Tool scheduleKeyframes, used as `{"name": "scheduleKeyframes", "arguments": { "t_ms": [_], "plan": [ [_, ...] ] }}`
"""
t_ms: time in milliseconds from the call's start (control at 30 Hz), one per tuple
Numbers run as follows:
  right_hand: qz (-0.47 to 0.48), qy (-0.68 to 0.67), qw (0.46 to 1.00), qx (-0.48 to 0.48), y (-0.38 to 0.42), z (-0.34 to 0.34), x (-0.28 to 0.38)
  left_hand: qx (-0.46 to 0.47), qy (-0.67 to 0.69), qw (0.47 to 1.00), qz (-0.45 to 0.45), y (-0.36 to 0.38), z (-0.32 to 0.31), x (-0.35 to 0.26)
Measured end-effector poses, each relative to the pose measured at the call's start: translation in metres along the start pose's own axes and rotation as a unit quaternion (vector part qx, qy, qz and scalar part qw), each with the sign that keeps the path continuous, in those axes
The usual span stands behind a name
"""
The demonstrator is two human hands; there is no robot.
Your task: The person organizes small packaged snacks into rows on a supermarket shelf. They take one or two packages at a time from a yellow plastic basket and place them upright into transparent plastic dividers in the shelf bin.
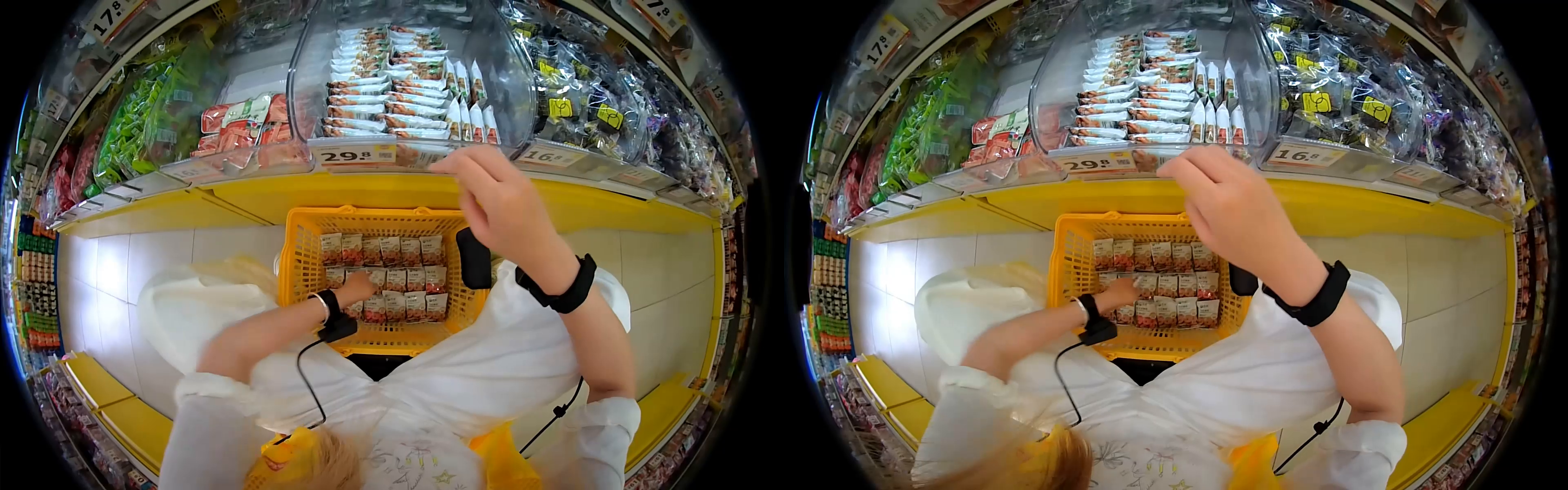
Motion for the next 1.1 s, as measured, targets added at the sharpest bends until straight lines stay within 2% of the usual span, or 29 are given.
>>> {"name": "scheduleKeyframes", "arguments": {
  "t_ms": [33, 100, 133, 200, 233, 267, 333, 367, 400, 433, 467, 533, 567, 633, 667, 733, 800, 833, 867, 900, 967, 1000, 1100],
  "plan": [
    [-0.068, -0.051, 0.996, 0.020, 0.003, -0.007, -0.003, -0.019, 0.105, 0.994, 0.019, 0.026, 0.039, -0.034],
    [-0.207, -0.135, 0.964, 0.098, 0.013, -0.022, -0.007, -0.232, 0.133, 0.949, -0.169, 0.099, 0.132, -0.113],
    [-0.199, -0.136, 0.965, 0.103, 0.012, -0.023, 0.001, -0.289, 0.115, 0.919, -0.242, 0.147, 0.178, -0.146],
    [-0.334, -0.218, 0.900, 0.179, 0.039, -0.046, -0.006, -0.410, 0.015, 0.828, -0.382, 0.217, 0.247, -0.189],
    [-0.536, -0.380, 0.723, 0.214, 0.071, -0.067, -0.003, -0.479, -0.062, 0.755, -0.443, 0.246, 0.264, -0.199],
    [-0.535, -0.376, 0.726, 0.214, 0.068, -0.067, 0.000, -0.482, -0.060, 0.752, -0.445, 0.255, 0.277, -0.197],
    [-0.672, -0.508, 0.491, 0.223, 0.079, -0.079, 0.020, -0.554, -0.095, 0.661, -0.497, 0.280, 0.294, -0.198],
    [-0.679, -0.466, 0.547, 0.154, 0.065, -0.071, 0.019, -0.558, -0.090, 0.658, -0.497, 0.277, 0.300, -0.194],
    [-0.679, -0.466, 0.546, 0.154, 0.058, -0.066, 0.019, -0.592, -0.131, 0.630, -0.485, 0.275, 0.306, -0.192],
    [-0.672, -0.506, 0.515, 0.166, 0.045, -0.063, 0.025, -0.631, -0.162, 0.597, -0.468, 0.278, 0.311, -0.190],
    [-0.662, -0.549, 0.480, 0.173, 0.035, -0.062, 0.032, -0.635, -0.155, 0.595, -0.468, 0.279, 0.316, -0.190],
    [-0.654, -0.556, 0.482, 0.178, 0.026, -0.056, 0.036, -0.679, -0.143, 0.615, -0.375, 0.275, 0.337, -0.188],
    [-0.634, -0.523, 0.539, 0.183, 0.018, -0.053, 0.033, -0.682, -0.135, 0.614, -0.374, 0.272, 0.341, -0.188],
    [-0.586, -0.424, 0.656, 0.217, -0.003, -0.045, 0.012, -0.685, -0.192, 0.628, -0.314, 0.256, 0.353, -0.187],
    [-0.587, -0.417, 0.658, 0.218, -0.011, -0.046, 0.001, -0.688, -0.186, 0.627, -0.315, 0.251, 0.358, -0.183],
    [-0.531, -0.316, 0.760, 0.204, -0.028, -0.041, -0.031, -0.686, -0.126, 0.655, -0.290, 0.232, 0.369, -0.170],
    [-0.523, -0.227, 0.809, 0.141, -0.036, -0.033, -0.060, -0.689, -0.106, 0.660, -0.280, 0.224, 0.374, -0.163],
    [-0.335, 0.066, 0.923, 0.175, -0.064, -0.023, -0.088, -0.685, -0.118, 0.670, -0.263, 0.216, 0.376, -0.156],
    [-0.103, 0.345, 0.915, 0.183, -0.089, -0.022, -0.103, -0.677, -0.136, 0.680, -0.247, 0.209, 0.377, -0.151],
    [-0.103, 0.345, 0.915, 0.183, -0.089, -0.026, -0.118, -0.677, -0.136, 0.680, -0.247, 0.205, 0.375, -0.151],
    [0.052, 0.461, 0.881, 0.095, -0.106, -0.033, -0.113, -0.667, -0.120, 0.687, -0.261, 0.201, 0.374, -0.148],
    [0.052, 0.461, 0.881, 0.097, -0.109, -0.044, -0.124, -0.666, -0.118, 0.689, -0.262, 0.201, 0.374, -0.143],
    [-0.015, 0.550, 0.810, 0.202, -0.112, -0.063, -0.170, -0.665, -0.118, 0.687, -0.268, 0.203, 0.372, -0.142]
  ]
}}
Point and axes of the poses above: each hand's wrist, its own y-axis away from the middle knuckle, its own z-axis out of the back of the hand, x = y × z, the point moved 9 cm from there along -y, towards the middle knuckle, and after that the axes turned 15 degrees about -x, right-handed, at the moved point
